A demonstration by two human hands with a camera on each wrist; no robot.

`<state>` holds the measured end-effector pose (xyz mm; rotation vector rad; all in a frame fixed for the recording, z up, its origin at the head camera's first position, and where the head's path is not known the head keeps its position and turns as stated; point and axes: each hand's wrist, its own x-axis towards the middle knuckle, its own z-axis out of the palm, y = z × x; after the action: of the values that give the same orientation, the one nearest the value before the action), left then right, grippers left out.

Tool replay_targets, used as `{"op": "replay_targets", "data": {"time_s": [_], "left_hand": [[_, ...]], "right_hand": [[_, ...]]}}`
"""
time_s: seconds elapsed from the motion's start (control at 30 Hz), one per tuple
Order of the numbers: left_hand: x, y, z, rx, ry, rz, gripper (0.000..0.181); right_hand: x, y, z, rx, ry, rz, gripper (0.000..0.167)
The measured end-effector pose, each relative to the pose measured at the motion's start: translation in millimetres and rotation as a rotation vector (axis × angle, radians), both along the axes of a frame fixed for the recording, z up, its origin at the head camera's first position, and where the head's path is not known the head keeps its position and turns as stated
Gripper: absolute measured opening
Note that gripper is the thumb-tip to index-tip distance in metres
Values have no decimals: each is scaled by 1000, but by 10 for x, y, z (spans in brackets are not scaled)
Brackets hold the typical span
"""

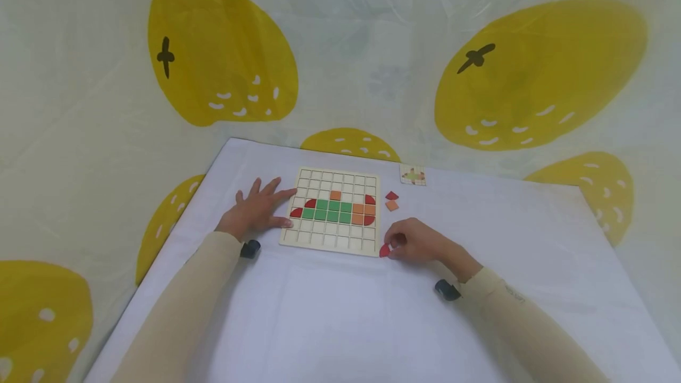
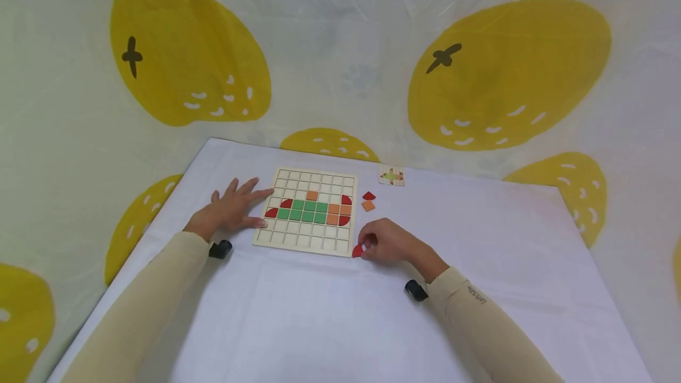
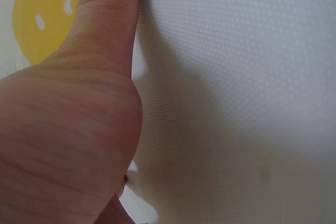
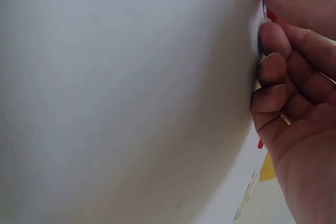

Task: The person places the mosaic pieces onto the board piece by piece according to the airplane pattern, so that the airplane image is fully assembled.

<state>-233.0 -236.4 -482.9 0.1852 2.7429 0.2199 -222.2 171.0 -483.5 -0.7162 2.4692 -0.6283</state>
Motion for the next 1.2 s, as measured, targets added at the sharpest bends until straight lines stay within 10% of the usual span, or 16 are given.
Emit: {"op": "replay_targets", "data": {"time_s": [1.2], "left_hand": [[31, 5, -6, -3, 39, -6, 89]], "right_hand": [[-481, -439, 79, -136, 107, -76, 18]]}}
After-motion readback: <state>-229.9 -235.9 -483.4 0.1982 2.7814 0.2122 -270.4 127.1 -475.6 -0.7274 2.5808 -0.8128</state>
